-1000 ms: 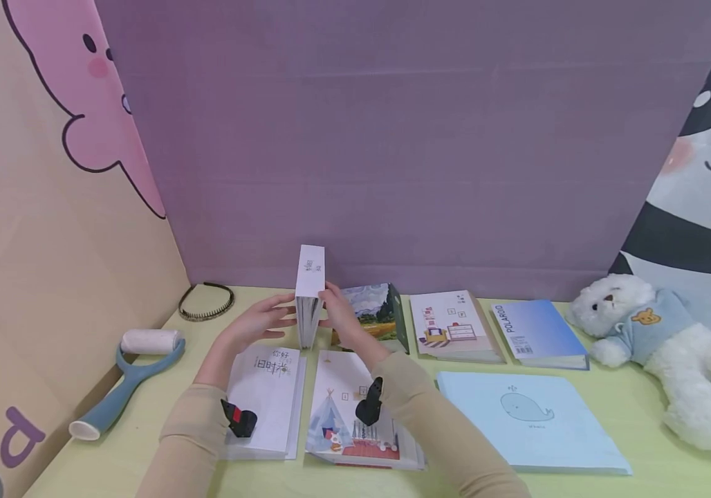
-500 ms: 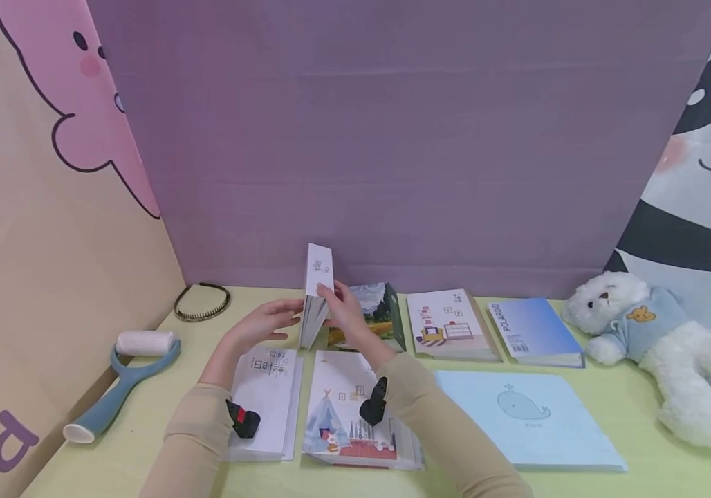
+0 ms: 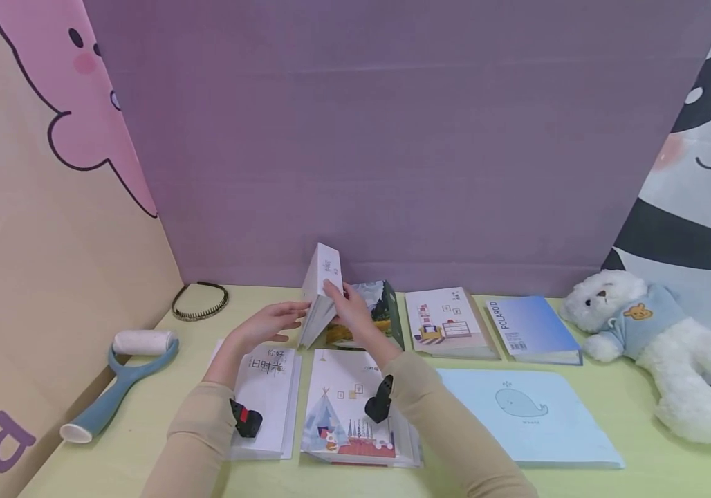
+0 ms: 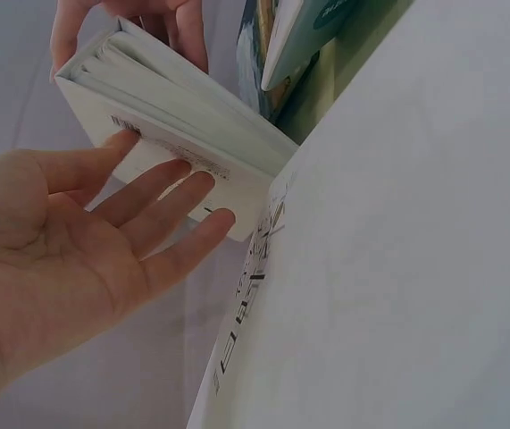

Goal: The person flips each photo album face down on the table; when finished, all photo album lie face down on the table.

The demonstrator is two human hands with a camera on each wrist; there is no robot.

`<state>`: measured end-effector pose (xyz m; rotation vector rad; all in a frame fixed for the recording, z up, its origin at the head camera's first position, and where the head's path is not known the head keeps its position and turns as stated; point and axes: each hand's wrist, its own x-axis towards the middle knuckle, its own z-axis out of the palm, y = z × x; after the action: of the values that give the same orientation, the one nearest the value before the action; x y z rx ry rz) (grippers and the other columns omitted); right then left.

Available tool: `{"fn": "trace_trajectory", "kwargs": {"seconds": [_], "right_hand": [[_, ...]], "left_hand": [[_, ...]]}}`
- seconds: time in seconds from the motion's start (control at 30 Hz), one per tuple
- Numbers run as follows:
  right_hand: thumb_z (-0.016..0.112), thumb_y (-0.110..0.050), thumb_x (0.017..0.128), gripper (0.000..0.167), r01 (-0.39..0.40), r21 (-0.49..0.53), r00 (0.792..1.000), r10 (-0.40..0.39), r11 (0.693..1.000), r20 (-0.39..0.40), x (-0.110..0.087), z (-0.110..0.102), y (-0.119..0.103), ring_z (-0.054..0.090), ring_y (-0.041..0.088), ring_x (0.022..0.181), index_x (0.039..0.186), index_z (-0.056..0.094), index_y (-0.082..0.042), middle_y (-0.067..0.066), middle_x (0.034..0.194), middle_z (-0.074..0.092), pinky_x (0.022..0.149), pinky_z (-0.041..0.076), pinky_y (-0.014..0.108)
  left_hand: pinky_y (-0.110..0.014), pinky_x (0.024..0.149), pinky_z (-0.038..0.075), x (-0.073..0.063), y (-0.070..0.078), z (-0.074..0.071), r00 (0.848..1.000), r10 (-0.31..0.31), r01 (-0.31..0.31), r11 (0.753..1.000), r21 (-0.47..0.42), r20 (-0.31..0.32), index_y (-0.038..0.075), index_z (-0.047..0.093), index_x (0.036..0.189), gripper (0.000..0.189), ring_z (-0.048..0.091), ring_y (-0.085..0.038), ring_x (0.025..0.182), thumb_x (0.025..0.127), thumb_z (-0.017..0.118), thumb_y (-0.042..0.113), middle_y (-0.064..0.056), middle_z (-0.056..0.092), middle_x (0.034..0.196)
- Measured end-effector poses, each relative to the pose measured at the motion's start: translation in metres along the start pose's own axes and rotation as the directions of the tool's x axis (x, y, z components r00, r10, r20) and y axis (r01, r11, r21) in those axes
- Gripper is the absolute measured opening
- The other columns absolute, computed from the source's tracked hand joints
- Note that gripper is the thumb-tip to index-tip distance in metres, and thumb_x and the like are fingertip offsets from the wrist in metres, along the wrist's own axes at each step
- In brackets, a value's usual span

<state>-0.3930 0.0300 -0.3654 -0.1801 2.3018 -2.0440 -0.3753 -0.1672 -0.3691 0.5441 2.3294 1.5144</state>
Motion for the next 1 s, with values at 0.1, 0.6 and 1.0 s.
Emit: {"fn": "trace_trajectory", "kwargs": {"seconds": [0.1,0.6,1.0], "right_hand": [[0.053,-0.055,0.089,0.074,-0.007,-0.034,1.0,0.007,0.999,0.01,0.0,-0.002,0.001,0.047,0.031,0.126,0.143,0.035,-0.008,0.015,0.144,0.04,0.097,0.047,0.046],[0.059,-0.036,0.091,0.059,-0.06,0.064,0.993,0.052,0.996,0.11,0.006,0.003,0.003,0.051,0.032,0.122,0.134,0.045,0.002,0.02,0.133,0.05,0.097,0.048,0.044],[0.061,-0.041,0.088,0.063,-0.062,-0.031,0.989,0.065,0.998,0.13,0.009,0.015,0.008,0.052,0.03,0.12,0.13,0.048,0.003,0.017,0.13,0.052,0.097,0.047,0.044]], "left_hand": [[-0.054,0.103,0.038,0.0,0.0,0.002,1.0,-0.01,0.01,0.999,0.033,-0.016,0.013,0.037,0.145,0.043,0.035,-0.036,0.136,0.103,0.034,0.02,-0.013,0.033,0.15],[-0.054,0.104,0.037,-0.009,0.002,-0.004,0.996,-0.05,0.056,0.995,0.083,-0.07,0.008,0.04,0.142,0.041,0.039,-0.04,0.131,0.102,0.034,0.017,-0.019,0.035,0.148],[-0.054,0.105,0.036,-0.02,0.001,-0.012,0.994,-0.07,0.077,0.993,0.094,-0.082,0.001,0.038,0.142,0.044,0.037,-0.041,0.132,0.102,0.035,0.019,-0.022,0.035,0.146]]}}
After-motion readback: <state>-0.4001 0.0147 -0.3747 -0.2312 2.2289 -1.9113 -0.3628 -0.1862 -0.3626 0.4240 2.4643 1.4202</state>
